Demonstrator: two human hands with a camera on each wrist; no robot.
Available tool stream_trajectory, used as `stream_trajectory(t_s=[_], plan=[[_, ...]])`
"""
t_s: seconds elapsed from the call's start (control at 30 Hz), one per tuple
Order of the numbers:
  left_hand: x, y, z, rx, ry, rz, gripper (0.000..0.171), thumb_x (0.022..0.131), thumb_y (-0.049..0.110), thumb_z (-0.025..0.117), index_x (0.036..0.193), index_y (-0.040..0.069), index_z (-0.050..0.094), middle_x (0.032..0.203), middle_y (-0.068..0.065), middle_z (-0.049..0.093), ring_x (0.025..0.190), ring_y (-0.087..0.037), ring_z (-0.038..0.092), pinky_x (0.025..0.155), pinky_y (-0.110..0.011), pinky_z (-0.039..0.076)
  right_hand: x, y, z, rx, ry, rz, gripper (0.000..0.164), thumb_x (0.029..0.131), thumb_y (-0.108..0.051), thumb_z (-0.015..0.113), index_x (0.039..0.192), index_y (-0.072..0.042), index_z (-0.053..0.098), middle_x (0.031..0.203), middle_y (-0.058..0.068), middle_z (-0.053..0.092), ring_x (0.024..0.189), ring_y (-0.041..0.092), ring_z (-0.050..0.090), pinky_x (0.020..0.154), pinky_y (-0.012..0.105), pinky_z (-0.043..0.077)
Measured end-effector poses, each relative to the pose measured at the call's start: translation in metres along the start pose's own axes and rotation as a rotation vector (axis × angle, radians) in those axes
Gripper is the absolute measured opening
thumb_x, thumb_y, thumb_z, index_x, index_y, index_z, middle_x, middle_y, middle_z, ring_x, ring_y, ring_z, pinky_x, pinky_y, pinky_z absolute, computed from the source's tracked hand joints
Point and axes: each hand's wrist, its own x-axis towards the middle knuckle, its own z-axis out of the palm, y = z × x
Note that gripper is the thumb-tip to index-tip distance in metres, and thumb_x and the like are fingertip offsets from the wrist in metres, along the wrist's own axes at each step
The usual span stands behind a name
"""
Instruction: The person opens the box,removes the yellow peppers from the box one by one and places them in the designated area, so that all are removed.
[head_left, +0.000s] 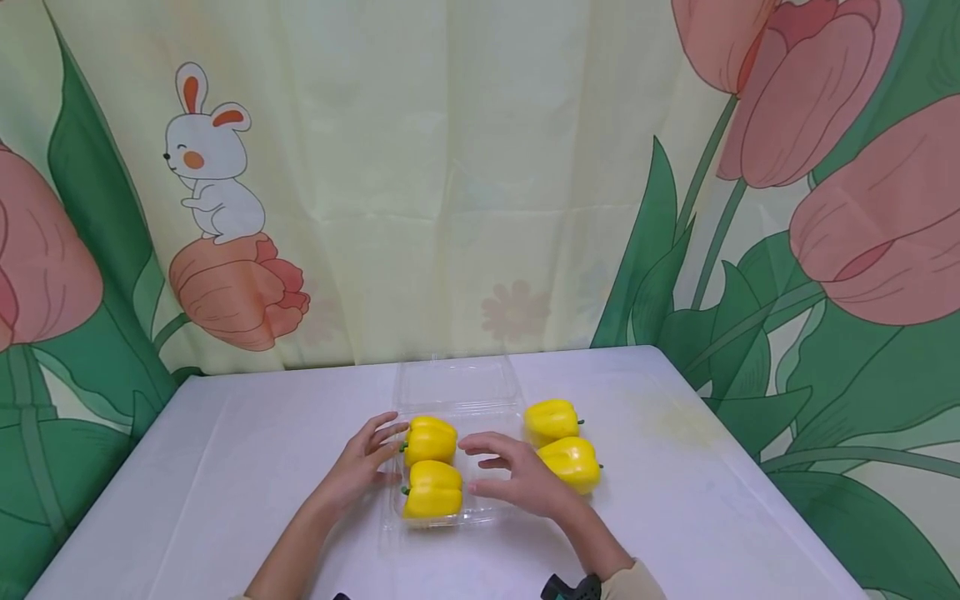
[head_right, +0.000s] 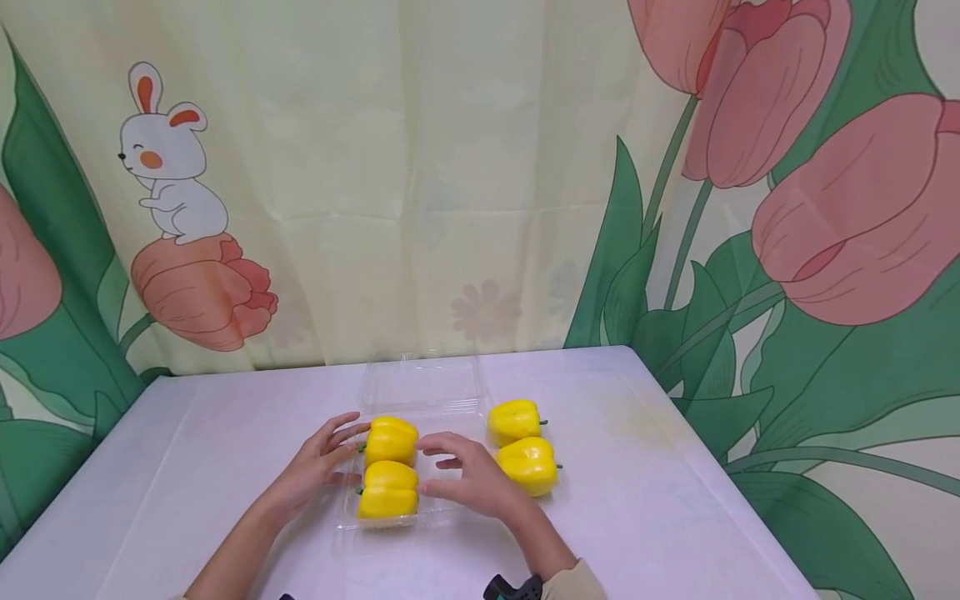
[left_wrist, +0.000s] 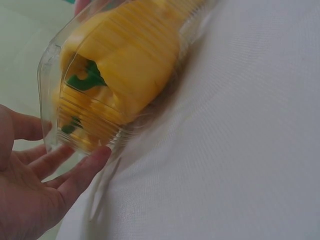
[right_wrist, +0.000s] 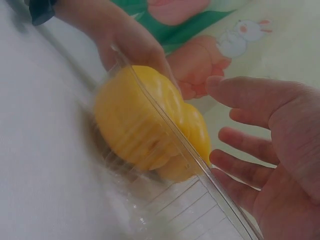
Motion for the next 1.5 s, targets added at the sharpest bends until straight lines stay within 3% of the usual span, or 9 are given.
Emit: stream_trajectory(t_s=[0.23, 0.5, 0.77, 1.13, 1.5], plan=[[-0.001, 0.000, -0.001, 0.004, -0.004, 0.010, 0.053, 0.100, 0.019, 0.052, 0.149, 0.021, 0.032, 0.150, -0.008, 0.045, 0.135, -0.036, 0.045, 0.084, -0.039, 0.059, 0.001, 0.001, 0.004, -0.013, -0.016, 0.008, 0.048, 0.090, -0.020, 0.069, 0.135, -0.012, 0.054, 0.139, 0.007, 0.055, 0.126, 0.033, 0.053, 0.101, 0.042, 0.050], [-0.002, 0.002, -0.001, 0.000, -0.023, 0.024, 0.054, 0.100, 0.020, 0.051, 0.149, 0.020, 0.030, 0.152, -0.009, 0.042, 0.136, -0.036, 0.043, 0.086, -0.040, 0.058, 0.002, -0.002, 0.006, -0.005, -0.030, 0.014, 0.049, 0.089, -0.022, 0.069, 0.135, -0.012, 0.054, 0.140, 0.007, 0.054, 0.126, 0.030, 0.053, 0.102, 0.049, 0.048], [-0.004, 0.003, -0.002, -0.016, -0.030, 0.034, 0.053, 0.100, 0.018, 0.051, 0.149, 0.019, 0.030, 0.152, -0.010, 0.041, 0.138, -0.036, 0.041, 0.086, -0.041, 0.058, 0.004, -0.001, 0.010, -0.022, -0.036, 0.024, 0.049, 0.088, -0.027, 0.071, 0.134, -0.018, 0.055, 0.139, -0.001, 0.056, 0.125, 0.026, 0.054, 0.102, 0.045, 0.050], [-0.003, 0.003, -0.002, -0.017, -0.034, 0.043, 0.053, 0.100, 0.018, 0.051, 0.149, 0.019, 0.030, 0.152, -0.011, 0.042, 0.135, -0.037, 0.045, 0.086, -0.041, 0.058, 0.007, -0.004, 0.015, -0.038, -0.047, 0.023, 0.049, 0.086, -0.027, 0.073, 0.132, -0.019, 0.057, 0.136, -0.001, 0.058, 0.124, 0.026, 0.055, 0.100, 0.040, 0.051], [-0.002, 0.001, -0.003, -0.030, -0.046, 0.047, 0.054, 0.101, 0.017, 0.050, 0.150, 0.019, 0.029, 0.152, -0.011, 0.041, 0.136, -0.037, 0.043, 0.086, -0.041, 0.058, 0.009, -0.003, 0.017, -0.066, -0.054, 0.012, 0.052, 0.085, -0.026, 0.075, 0.132, -0.019, 0.057, 0.136, -0.002, 0.058, 0.124, 0.026, 0.055, 0.100, 0.042, 0.051]])
